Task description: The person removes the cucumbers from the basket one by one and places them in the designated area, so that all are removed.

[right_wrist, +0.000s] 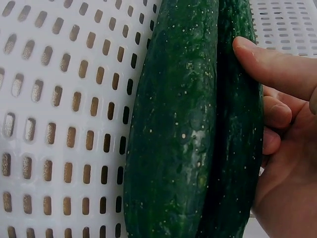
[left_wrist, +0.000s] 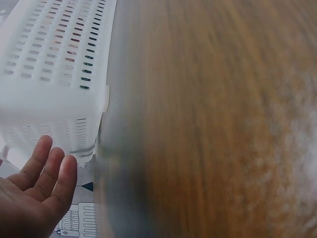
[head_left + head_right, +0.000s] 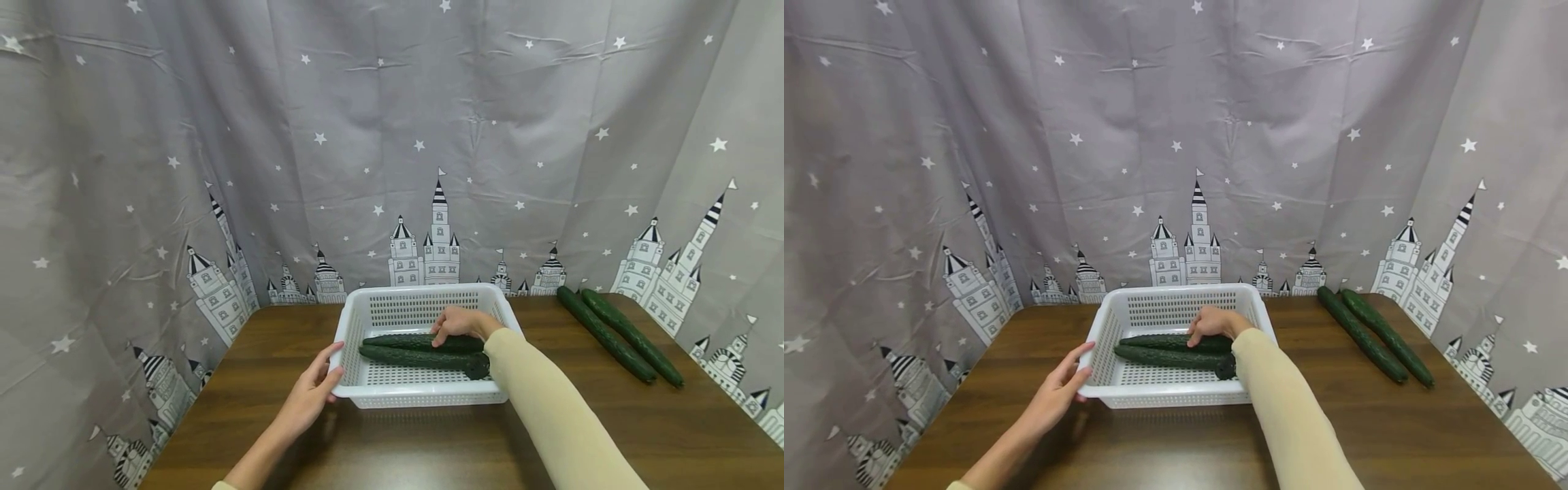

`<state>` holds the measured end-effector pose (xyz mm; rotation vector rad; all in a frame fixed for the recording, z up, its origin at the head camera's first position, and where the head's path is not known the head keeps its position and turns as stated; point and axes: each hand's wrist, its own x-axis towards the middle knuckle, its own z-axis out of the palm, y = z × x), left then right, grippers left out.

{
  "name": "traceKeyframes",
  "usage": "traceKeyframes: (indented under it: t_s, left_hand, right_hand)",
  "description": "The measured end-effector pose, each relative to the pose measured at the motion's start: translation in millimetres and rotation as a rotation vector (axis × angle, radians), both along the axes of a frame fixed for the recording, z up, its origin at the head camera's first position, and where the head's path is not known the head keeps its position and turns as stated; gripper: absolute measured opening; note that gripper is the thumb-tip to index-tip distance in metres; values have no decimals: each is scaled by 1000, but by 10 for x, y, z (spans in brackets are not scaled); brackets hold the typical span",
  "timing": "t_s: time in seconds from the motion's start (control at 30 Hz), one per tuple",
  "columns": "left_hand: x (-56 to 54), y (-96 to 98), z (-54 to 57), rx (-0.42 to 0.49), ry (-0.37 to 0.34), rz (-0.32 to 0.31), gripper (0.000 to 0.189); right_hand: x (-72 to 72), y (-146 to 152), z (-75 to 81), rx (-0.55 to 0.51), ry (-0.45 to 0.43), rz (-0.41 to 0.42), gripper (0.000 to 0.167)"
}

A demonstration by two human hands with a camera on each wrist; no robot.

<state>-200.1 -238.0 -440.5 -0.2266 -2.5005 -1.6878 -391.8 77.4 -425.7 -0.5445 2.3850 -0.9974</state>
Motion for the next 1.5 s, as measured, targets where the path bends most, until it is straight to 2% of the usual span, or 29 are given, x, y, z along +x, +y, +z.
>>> traceKeyframes:
  t_s: [0.23, 0.4, 0.63, 0.77, 1.1, 1.23, 1.5]
  left_hand:
    - [6, 7, -11, 8, -2, -3, 49]
    - [15, 8, -10, 5, -5, -4, 49]
    - [38, 11, -4, -7, 1, 13, 49]
    - [31, 22, 3, -12, -7, 6, 48]
    - [42, -13, -20, -10, 11, 12, 49]
    - [42, -23, -28, -10, 8, 16, 49]
    - [6, -4, 3, -4, -1, -14, 50]
  right_hand:
    - [16, 3, 26, 10, 17, 1, 37]
    - [35, 3, 54, 5, 48, -30, 39]
    - [32, -34, 21, 29, 57, -29, 36]
    - [43, -36, 14, 44, 68, -62, 36]
    - [91, -23, -22, -20, 43, -132, 35]
    - [92, -9, -38, -36, 36, -137, 38]
    - [56, 65, -85, -67, 46, -146, 44]
